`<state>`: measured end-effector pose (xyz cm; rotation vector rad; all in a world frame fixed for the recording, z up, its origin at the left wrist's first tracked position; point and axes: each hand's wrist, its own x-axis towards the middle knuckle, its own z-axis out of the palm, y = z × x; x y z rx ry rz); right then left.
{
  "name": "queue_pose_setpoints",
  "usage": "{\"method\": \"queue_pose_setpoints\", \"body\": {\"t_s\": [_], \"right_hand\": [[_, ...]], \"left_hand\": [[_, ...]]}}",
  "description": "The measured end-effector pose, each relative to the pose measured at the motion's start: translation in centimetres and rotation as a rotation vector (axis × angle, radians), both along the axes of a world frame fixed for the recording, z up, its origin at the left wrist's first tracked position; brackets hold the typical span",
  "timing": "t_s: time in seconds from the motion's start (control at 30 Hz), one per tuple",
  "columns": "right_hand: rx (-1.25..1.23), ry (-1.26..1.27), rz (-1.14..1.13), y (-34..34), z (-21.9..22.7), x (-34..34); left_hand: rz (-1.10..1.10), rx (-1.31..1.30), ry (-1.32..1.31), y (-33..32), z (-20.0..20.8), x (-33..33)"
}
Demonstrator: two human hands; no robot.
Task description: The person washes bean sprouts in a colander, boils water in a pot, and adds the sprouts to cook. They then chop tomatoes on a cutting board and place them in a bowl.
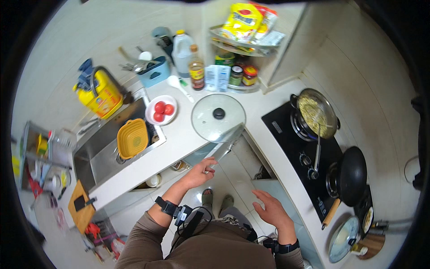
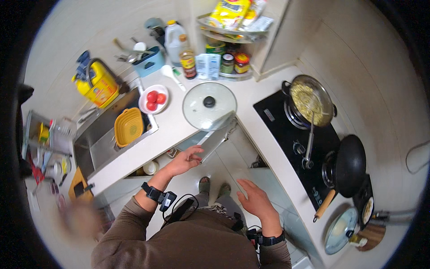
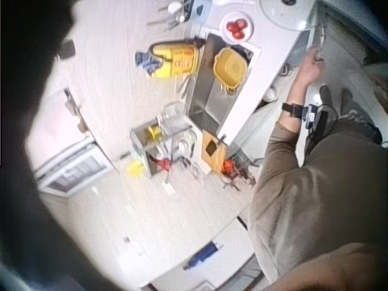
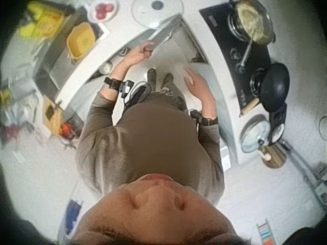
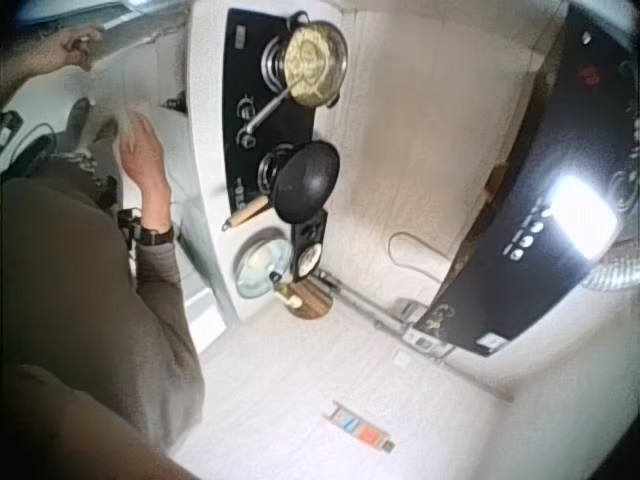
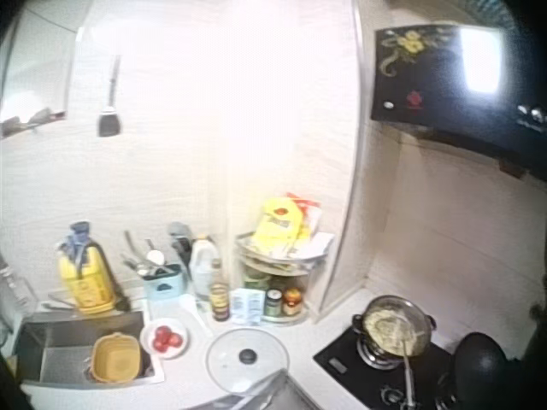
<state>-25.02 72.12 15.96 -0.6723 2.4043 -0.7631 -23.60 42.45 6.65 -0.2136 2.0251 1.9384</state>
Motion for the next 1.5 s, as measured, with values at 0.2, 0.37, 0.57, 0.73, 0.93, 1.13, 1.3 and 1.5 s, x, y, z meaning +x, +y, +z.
{"method": "queue_pose_setpoints", "body": {"t_s": [0.2,0.37,0.57,0.73,0.93,1.13,1.3,1.5], "right_hand": [[-0.081,0.043,0.227,-2.4,-2.4,-0.7],[-0.171,-0.011,0.395,-5.6,-4.4,-1.2],[-0.159,0.01,0.656,-12.3,-5.4,-0.9],[-0.114,-0.076,0.662,-20.1,-6.8,-0.3],[-0.199,-0.101,0.436,-30.9,-11.2,1.4],[-0.159,-0.164,0.502,-38.8,-12.0,5.2],[-0.032,-0.184,0.618,-42.6,-11.0,7.3],[-0.007,-0.146,0.711,-45.1,-9.6,5.5]], "left_hand": [[0.376,-0.042,-0.047,-2.5,0.0,9.3],[0.679,-0.075,-0.206,-5.0,0.6,18.0],[0.982,-0.077,-0.221,-8.2,0.7,25.9],[1.096,-0.064,-0.289,-12.4,-0.8,30.8],[1.028,-0.159,-0.236,-22.0,-4.5,34.1],[1.75,-0.679,-0.487,-34.0,-8.3,39.9],[2.042,-0.479,-0.826,-41.7,-11.8,41.9],[1.748,-0.896,-1.246,-43.0,-14.3,43.8]]}}
